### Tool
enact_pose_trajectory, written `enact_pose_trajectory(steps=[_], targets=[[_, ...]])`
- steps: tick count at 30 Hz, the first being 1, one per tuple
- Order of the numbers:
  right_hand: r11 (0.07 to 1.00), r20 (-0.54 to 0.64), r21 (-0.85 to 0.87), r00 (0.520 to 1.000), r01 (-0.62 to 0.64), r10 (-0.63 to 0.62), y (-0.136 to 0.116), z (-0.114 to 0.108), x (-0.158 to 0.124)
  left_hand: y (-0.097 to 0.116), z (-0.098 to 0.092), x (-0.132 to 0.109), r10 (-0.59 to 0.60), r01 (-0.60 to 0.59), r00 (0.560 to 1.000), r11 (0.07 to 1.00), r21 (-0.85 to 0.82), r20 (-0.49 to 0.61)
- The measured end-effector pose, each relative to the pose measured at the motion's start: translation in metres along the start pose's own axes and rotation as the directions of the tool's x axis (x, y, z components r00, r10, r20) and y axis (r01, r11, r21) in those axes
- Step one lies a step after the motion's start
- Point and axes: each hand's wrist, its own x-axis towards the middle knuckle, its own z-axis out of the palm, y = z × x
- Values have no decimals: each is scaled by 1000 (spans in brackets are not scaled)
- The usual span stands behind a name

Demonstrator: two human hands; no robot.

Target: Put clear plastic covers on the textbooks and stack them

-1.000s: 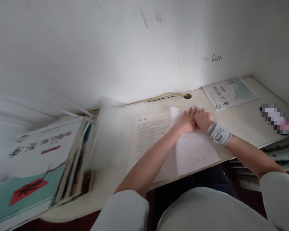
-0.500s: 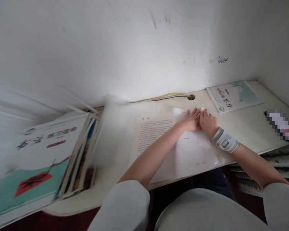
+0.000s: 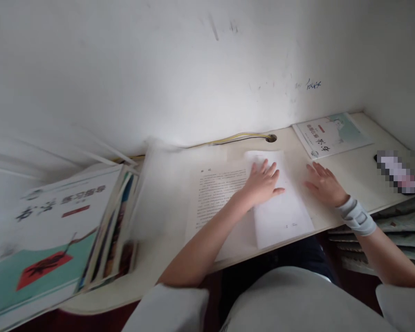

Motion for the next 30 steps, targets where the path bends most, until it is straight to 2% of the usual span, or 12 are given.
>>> enact_pose_trajectory(steps=[3, 6, 8, 11, 15, 19, 21, 24, 26, 30], targets=[[994, 34, 89, 997, 66, -69, 25, 9, -35, 12, 8, -62, -73, 70, 997, 993, -95, -25], [986, 38, 140, 994, 95, -101, 29, 12, -55, 28, 26, -98, -129, 115, 990, 970, -216, -55], [987, 40, 134, 995, 87, -93, 26, 11, -58, 39, 39, -101, -160, 123, 980, 953, -276, -115], [991, 34, 112, 996, 79, -83, 22, 10, -57, 51, 51, -87, -175, 110, 966, 944, -312, -189], [991, 29, 94, 995, 90, -94, 21, 10, -56, 55, 54, -69, -202, 118, 955, 930, -348, -216], [993, 29, 74, 995, 90, -92, 20, 9, -56, 55, 53, -77, -251, 134, 931, 910, -393, -265], [995, 29, 60, 996, 82, -84, 17, 8, -56, 55, 51, -90, -199, 92, 947, 919, -382, -251], [997, 20, 43, 997, 68, -68, 14, 6, -55, 56, 52, -110, -52, -12, 980, 949, -315, -193], [997, 13, 36, 998, 67, -67, 13, 6, -54, 57, 55, -116, 6, -56, 981, 966, -252, -193], [997, 11, 20, 997, 73, -73, 13, 6, -54, 60, 65, -111, 35, -76, 960, 987, -140, -277]])
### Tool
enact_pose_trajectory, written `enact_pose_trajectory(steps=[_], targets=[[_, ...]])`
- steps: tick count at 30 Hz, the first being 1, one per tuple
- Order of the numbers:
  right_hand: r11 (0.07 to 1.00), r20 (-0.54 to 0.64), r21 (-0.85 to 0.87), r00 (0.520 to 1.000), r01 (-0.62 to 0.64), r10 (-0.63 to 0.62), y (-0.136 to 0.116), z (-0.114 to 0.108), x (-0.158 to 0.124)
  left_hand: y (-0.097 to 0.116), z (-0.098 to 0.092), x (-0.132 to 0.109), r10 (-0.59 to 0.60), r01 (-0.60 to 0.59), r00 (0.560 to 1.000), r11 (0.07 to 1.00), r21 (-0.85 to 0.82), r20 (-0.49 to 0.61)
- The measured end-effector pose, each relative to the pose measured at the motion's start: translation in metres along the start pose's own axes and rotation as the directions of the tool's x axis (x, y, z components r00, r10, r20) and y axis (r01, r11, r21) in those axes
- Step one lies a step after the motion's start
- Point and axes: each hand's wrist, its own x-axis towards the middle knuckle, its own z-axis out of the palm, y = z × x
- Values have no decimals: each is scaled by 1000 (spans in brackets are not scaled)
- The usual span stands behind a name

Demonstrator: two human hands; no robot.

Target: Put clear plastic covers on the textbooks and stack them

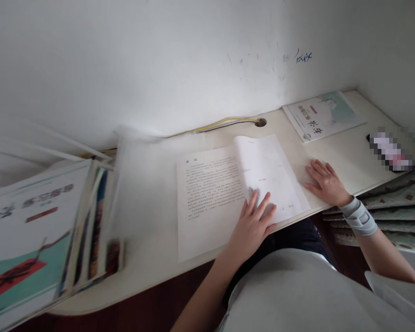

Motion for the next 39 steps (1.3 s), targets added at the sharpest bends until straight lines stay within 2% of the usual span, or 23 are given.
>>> enact_pose_trajectory(steps=[6, 15, 19, 23, 30, 34, 39], targets=[[1000, 14, -4, 1000, 11, -11, 2, 2, -1, 5, 12, 7, 70, -54, 989, 990, 129, -127], [1000, 8, 17, 1000, 20, -20, 4, 2, -1, 6, 8, 5, 182, -164, 979, 970, 180, -88], [1000, 20, 25, 1000, 15, -15, 6, 4, -2, 9, 11, 10, 153, -134, 983, 977, 167, -105], [999, 24, 30, 1000, 17, -17, 6, 3, -2, 10, 10, 15, 150, -142, 987, 981, 129, -54], [998, 15, 64, 1000, 6, -7, 6, 1, -1, 2, 2, 6, 94, -98, 992, 994, -50, -84], [996, 18, 85, 1000, -22, 21, 6, 0, -1, -3, 9, -2, 38, -55, 989, 992, -113, -141], [997, 6, 69, 999, -34, 33, 3, -1, -1, 4, 23, 4, 2, -7, 989, 999, -37, -147]])
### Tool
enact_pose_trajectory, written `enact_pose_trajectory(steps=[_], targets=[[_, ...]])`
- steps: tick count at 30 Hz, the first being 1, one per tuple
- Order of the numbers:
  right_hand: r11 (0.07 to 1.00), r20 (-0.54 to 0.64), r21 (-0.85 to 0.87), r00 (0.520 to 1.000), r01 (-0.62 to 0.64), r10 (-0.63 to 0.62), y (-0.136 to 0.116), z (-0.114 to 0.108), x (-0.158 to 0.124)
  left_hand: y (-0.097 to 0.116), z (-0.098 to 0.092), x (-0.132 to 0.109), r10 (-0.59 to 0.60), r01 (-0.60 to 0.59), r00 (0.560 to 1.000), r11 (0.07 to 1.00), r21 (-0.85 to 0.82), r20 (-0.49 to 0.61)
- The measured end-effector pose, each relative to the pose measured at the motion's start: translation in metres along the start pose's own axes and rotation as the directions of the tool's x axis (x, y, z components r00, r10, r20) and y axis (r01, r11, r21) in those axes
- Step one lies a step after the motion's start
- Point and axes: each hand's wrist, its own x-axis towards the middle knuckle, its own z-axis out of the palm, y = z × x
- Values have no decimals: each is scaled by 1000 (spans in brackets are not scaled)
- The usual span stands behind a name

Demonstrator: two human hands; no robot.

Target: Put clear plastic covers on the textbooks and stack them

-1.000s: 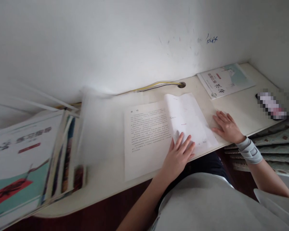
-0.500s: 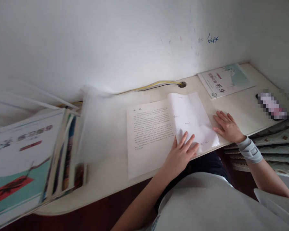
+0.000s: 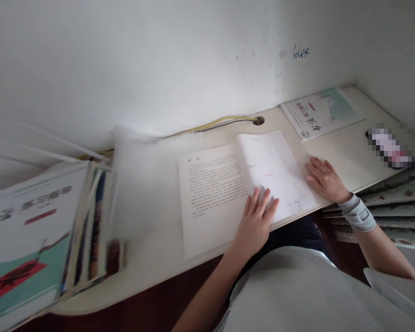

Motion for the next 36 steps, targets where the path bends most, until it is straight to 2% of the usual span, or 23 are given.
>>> enact_pose_trajectory(steps=[5, 15, 22, 27, 31, 36], targets=[[1000, 5, -13, 1000, 15, -15, 0, 0, 0, 9, 5, 5, -45, 46, 999, 998, 41, -12], [1000, 17, -7, 1000, 18, -18, 0, 0, 0, 13, 1, 7, 28, -39, 997, 989, 144, 77], [1000, 45, -4, 999, 22, -22, 2, -1, 0, 15, -3, 10, 68, -90, 986, 985, 146, 151], [1000, 33, -14, 999, 20, -20, 1, -1, 1, 15, -3, 14, 59, -78, 989, 987, 142, 132], [1000, 29, -15, 999, 21, -21, 1, 0, 1, 12, -3, 16, 80, -99, 984, 988, 121, 158], [1000, 30, -5, 999, 29, -29, 4, 2, 0, 15, -3, 19, 48, -66, 988, 990, 123, 148]])
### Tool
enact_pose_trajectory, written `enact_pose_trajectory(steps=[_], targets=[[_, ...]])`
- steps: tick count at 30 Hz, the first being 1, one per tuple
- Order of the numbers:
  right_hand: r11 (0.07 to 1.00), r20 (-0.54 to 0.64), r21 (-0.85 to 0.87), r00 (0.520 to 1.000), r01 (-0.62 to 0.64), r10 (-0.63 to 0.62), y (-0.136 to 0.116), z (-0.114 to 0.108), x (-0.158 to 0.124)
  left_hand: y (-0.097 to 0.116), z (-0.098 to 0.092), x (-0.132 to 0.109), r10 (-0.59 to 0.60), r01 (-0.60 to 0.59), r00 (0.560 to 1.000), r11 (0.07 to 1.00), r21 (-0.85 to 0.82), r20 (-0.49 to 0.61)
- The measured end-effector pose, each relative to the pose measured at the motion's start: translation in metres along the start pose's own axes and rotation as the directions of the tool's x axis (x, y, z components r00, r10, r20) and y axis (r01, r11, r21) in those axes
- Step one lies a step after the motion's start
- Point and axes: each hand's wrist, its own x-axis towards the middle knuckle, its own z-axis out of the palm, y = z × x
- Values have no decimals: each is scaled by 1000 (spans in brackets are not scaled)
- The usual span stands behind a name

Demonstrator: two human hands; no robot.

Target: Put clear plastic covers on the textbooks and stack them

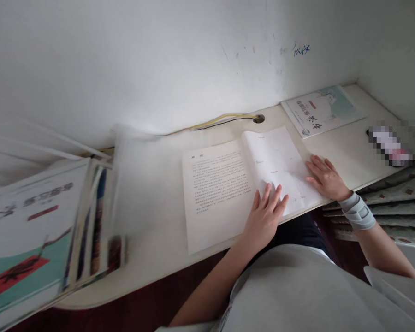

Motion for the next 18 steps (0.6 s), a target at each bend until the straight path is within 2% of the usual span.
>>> enact_pose_trajectory(steps=[4, 7, 10, 18], targets=[[1000, 1, 5, 1000, -9, 9, 2, 3, 0, 0, -2, -1, 16, -15, 1000, 997, -71, 20], [997, -45, 19, 996, -75, 76, 3, 6, 1, -5, -3, -5, -64, 56, 997, 983, -174, -40], [993, -66, 38, 991, -111, 114, 3, 8, 2, -10, -1, -7, -115, 99, 991, 974, -202, -69], [997, -54, 46, 996, -66, 68, 6, 7, 2, -17, 1, -6, 1, 1, 1000, 996, -84, 28]])
